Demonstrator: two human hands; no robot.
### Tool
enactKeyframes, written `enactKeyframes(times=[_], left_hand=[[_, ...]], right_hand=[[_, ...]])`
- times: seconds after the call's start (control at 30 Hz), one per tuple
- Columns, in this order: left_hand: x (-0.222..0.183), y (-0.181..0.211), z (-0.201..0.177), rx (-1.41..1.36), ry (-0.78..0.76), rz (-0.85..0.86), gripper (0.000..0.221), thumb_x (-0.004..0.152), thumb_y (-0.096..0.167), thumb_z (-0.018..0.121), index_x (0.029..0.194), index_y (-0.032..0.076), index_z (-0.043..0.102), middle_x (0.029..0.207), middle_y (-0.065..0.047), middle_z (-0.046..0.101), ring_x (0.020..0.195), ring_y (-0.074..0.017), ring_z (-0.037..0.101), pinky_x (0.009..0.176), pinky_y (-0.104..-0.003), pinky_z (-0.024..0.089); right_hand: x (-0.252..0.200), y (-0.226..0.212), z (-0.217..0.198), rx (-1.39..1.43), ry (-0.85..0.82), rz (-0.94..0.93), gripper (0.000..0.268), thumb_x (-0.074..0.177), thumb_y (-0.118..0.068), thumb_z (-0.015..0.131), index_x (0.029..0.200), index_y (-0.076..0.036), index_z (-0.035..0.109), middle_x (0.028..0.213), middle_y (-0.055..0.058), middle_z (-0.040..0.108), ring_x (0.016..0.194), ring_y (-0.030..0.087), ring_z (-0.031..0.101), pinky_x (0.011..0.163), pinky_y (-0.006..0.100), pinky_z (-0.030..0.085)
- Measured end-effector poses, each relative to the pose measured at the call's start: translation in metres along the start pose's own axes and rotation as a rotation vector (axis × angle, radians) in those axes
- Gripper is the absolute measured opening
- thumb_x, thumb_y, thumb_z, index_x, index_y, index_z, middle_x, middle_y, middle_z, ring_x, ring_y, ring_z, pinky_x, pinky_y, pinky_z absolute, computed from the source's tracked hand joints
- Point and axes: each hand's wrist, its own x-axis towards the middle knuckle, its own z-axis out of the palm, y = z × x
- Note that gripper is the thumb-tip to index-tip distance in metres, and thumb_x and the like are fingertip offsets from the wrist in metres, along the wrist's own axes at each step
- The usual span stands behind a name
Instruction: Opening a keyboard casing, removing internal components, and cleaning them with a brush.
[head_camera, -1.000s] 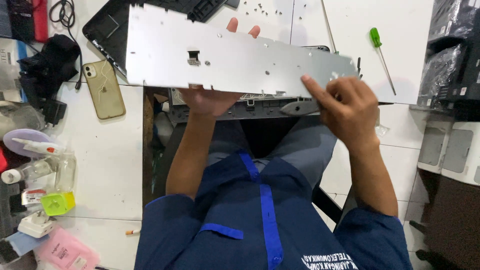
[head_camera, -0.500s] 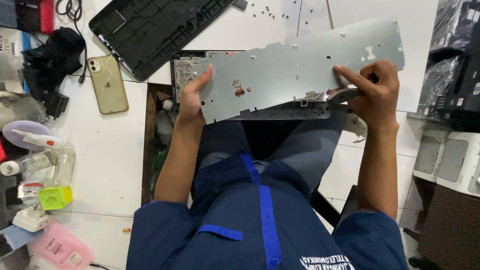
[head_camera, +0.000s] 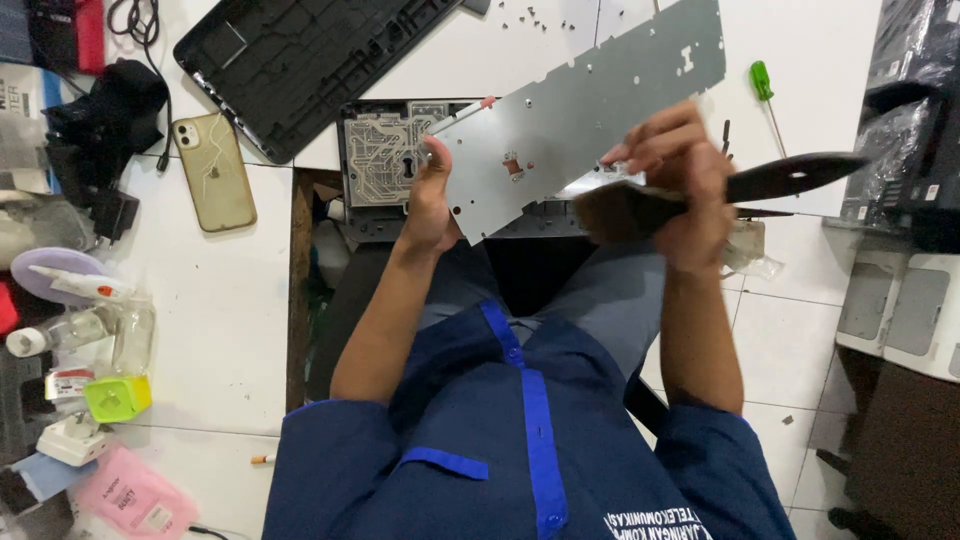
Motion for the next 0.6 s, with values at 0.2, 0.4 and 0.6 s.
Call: enactKeyframes(times=[0.2, 0.4, 0.6], left_hand=[[-0.008, 0.015, 0.052, 0.004, 0.045, 0.151, 0.068, 0.134, 0.055, 0.032, 0.17, 0.007, 0.064, 0.151, -0.018, 0.08, 0.127, -0.0233, 0.08, 0.134, -0.053, 0.054], [-0.029, 0.019, 0.037, -0.214, 0.0, -0.019, 0.093, 0.121, 0.075, 0.047, 0.185, 0.008, 0.045, 0.188, -0.025, 0.048, 0.17, -0.0499, 0.053, 0.141, -0.069, 0.049], [-0.043, 0.044, 0.029, -0.343, 0.045, -0.195, 0.112, 0.104, 0.079, 0.06, 0.188, 0.01, 0.034, 0.193, -0.022, 0.041, 0.169, -0.0484, 0.053, 0.138, -0.073, 0.048]], right_hand=[[0.01, 0.056, 0.062, -0.134, -0.12, -0.002, 0.071, 0.128, -0.048, 0.022, 0.105, -0.007, 0.075, 0.08, 0.014, 0.075, 0.053, 0.023, 0.066, 0.053, 0.033, 0.051], [0.027, 0.082, 0.022, -0.37, -0.115, 0.009, 0.058, 0.133, -0.045, 0.038, 0.11, -0.007, 0.074, 0.105, 0.013, 0.078, 0.082, 0.022, 0.066, 0.078, 0.037, 0.054], [0.055, 0.062, -0.066, -0.926, 0.233, -0.288, 0.06, 0.141, -0.036, 0.045, 0.106, 0.001, 0.076, 0.091, 0.013, 0.073, 0.077, 0.026, 0.069, 0.072, 0.041, 0.049]])
